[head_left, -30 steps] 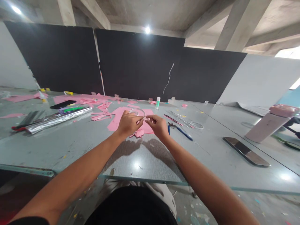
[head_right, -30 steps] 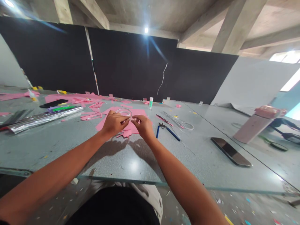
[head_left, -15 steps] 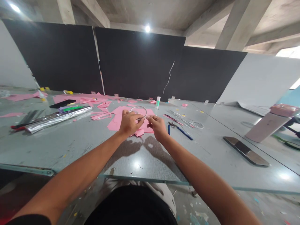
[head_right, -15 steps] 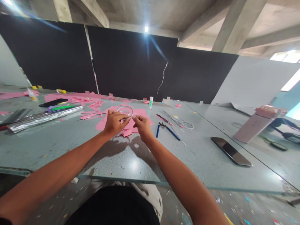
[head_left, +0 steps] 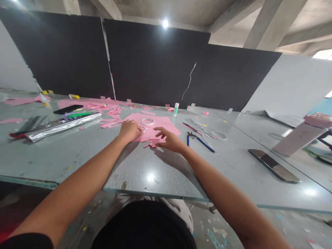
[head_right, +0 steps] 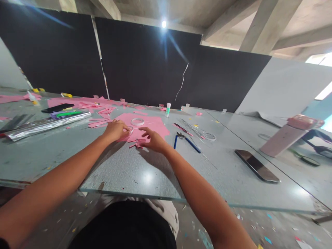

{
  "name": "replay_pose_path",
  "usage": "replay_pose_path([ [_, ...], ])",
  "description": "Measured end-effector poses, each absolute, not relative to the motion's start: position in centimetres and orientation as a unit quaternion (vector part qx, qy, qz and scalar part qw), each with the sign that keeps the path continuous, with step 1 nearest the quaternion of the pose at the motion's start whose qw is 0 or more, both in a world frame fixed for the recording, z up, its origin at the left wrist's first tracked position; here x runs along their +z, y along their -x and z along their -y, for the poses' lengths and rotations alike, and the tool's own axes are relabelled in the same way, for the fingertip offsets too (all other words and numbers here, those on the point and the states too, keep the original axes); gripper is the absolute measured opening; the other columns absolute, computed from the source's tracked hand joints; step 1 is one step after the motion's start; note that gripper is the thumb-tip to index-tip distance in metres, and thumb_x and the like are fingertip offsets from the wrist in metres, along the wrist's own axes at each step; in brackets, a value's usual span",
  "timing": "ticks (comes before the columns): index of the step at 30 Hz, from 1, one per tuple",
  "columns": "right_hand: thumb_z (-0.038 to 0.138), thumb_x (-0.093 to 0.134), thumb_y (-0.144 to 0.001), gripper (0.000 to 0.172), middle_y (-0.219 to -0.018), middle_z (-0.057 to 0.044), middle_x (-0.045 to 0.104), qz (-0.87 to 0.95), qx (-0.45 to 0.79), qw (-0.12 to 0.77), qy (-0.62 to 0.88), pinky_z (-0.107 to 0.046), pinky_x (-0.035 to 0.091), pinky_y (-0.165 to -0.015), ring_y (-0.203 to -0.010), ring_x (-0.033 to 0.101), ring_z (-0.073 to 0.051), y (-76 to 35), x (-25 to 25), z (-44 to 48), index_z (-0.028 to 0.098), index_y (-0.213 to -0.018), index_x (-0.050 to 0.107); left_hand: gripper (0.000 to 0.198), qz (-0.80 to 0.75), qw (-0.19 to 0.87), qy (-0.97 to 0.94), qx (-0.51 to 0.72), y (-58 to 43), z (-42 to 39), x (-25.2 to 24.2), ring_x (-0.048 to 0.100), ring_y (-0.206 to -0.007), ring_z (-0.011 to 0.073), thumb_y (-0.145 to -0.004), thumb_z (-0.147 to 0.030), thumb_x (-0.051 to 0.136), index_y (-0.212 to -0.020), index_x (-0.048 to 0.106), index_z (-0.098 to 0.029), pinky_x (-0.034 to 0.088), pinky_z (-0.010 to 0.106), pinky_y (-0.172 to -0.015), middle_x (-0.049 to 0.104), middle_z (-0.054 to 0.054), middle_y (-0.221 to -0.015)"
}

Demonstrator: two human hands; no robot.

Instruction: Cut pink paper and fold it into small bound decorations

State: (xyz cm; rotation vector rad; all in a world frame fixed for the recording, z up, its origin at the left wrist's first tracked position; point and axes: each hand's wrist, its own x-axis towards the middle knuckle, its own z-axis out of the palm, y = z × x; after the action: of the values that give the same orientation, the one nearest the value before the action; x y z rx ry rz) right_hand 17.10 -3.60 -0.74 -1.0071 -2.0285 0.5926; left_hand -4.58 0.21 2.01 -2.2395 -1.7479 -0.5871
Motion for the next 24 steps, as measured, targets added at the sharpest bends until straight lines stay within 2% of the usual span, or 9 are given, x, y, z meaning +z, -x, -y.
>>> replay_pose_path([
  [3, 0.010, 0.064, -0.071, 0.055, -0.085, -0.002, 0.065, 0.843, 0.149, 0.325, 0.401, -0.028, 0.044, -0.072, -0.074, 0.055, -0.013, -16.3, -0.6, 4.4, 0.023, -0.123, 0.053, 0.028, 0.580, 0.105, 0.770, -0.246, 4.1, 0.3, 2.2, 0.054, -0.101, 0.0282, -0.075, -0.035, 0.059, -0.097, 0.071, -0.023, 0.039, 0.037, -0.082, 0.066, 0.010, -0.107],
  [6, 0.006, 0.055, -0.078, 0.049, -0.085, -0.002, 0.064, 0.855, 0.049, 0.349, 0.380, -0.028, 0.044, -0.074, -0.076, 0.055, -0.014, -17.3, -0.1, 5.8, 0.025, -0.122, 0.053, 0.028, 0.506, -0.035, 0.807, -0.302, 2.5, 1.9, 2.9, 0.060, -0.078, 0.0184, -0.080, -0.037, 0.051, -0.091, 0.070, -0.021, 0.042, 0.028, -0.067, 0.069, 0.005, -0.089],
  [9, 0.008, 0.049, -0.084, 0.041, -0.086, -0.003, 0.064, 0.877, -0.039, 0.334, 0.343, -0.029, 0.045, -0.075, -0.080, 0.054, -0.016, -19.2, -0.3, 8.0, 0.027, -0.119, 0.056, 0.028, 0.427, -0.160, 0.854, -0.249, 0.4, 3.8, 2.8, 0.058, -0.063, 0.0144, -0.078, -0.042, 0.052, -0.083, 0.069, -0.020, 0.039, 0.025, -0.056, 0.068, 0.001, -0.075],
  [12, 0.013, 0.046, -0.088, 0.035, -0.087, -0.005, 0.064, 0.884, -0.083, 0.311, 0.338, -0.031, 0.047, -0.075, -0.083, 0.054, -0.018, -20.8, -1.7, 10.6, 0.028, -0.118, 0.058, 0.026, 0.396, -0.204, 0.871, -0.207, -1.3, 5.3, 2.0, 0.056, -0.059, 0.0136, -0.074, -0.042, 0.056, -0.074, 0.069, -0.019, 0.036, 0.024, -0.052, 0.066, 0.000, -0.065],
  [14, 0.017, 0.051, -0.087, 0.030, -0.097, -0.007, 0.063, 0.885, -0.081, 0.316, 0.331, -0.032, 0.049, -0.077, -0.089, 0.054, -0.018, -21.4, -2.6, 11.9, 0.027, -0.113, 0.061, 0.023, 0.399, -0.197, 0.875, -0.192, -2.0, 6.0, 1.4, 0.056, -0.060, 0.0140, -0.072, -0.038, 0.058, -0.071, 0.069, -0.018, 0.036, 0.024, -0.054, 0.066, 0.001, -0.064],
  [16, 0.022, 0.056, -0.085, 0.018, -0.105, -0.009, 0.060, 0.861, -0.072, 0.367, 0.345, -0.035, 0.049, -0.079, -0.093, 0.055, -0.020, -21.8, -3.0, 12.6, 0.025, -0.100, 0.066, 0.020, 0.410, -0.173, 0.876, -0.185, -2.5, 6.5, 1.0, 0.057, -0.062, 0.0148, -0.072, -0.034, 0.057, -0.072, 0.069, -0.019, 0.036, 0.025, -0.055, 0.067, 0.001, -0.067],
  [19, 0.023, 0.056, -0.086, 0.010, -0.091, -0.007, 0.063, 0.818, -0.010, 0.436, 0.376, -0.034, 0.048, -0.077, -0.087, 0.058, -0.018, -21.9, -2.8, 12.6, 0.022, -0.085, 0.066, 0.019, 0.413, -0.133, 0.884, -0.172, -2.9, 6.9, 0.7, 0.058, -0.065, 0.0160, -0.072, -0.033, 0.055, -0.072, 0.068, -0.020, 0.035, 0.026, -0.057, 0.068, 0.002, -0.072],
  [21, 0.023, 0.055, -0.086, 0.010, -0.082, -0.004, 0.064, 0.810, 0.055, 0.437, 0.388, -0.031, 0.048, -0.072, -0.079, 0.060, -0.016, -21.7, -2.6, 12.1, 0.021, -0.084, 0.065, 0.020, 0.413, -0.128, 0.886, -0.168, -3.1, 7.0, 0.5, 0.058, -0.066, 0.0163, -0.073, -0.034, 0.055, -0.072, 0.068, -0.020, 0.036, 0.026, -0.058, 0.069, 0.002, -0.074],
  [24, 0.025, 0.054, -0.087, 0.012, -0.081, -0.004, 0.064, 0.813, 0.107, 0.420, 0.389, -0.029, 0.047, -0.067, -0.074, 0.060, -0.015, -21.4, -2.7, 11.3, 0.020, -0.084, 0.065, 0.022, 0.416, -0.148, 0.880, -0.176, -3.2, 7.1, 0.3, 0.059, -0.065, 0.0159, -0.074, -0.038, 0.055, -0.072, 0.068, -0.019, 0.035, 0.026, -0.056, 0.068, 0.002, -0.072],
])
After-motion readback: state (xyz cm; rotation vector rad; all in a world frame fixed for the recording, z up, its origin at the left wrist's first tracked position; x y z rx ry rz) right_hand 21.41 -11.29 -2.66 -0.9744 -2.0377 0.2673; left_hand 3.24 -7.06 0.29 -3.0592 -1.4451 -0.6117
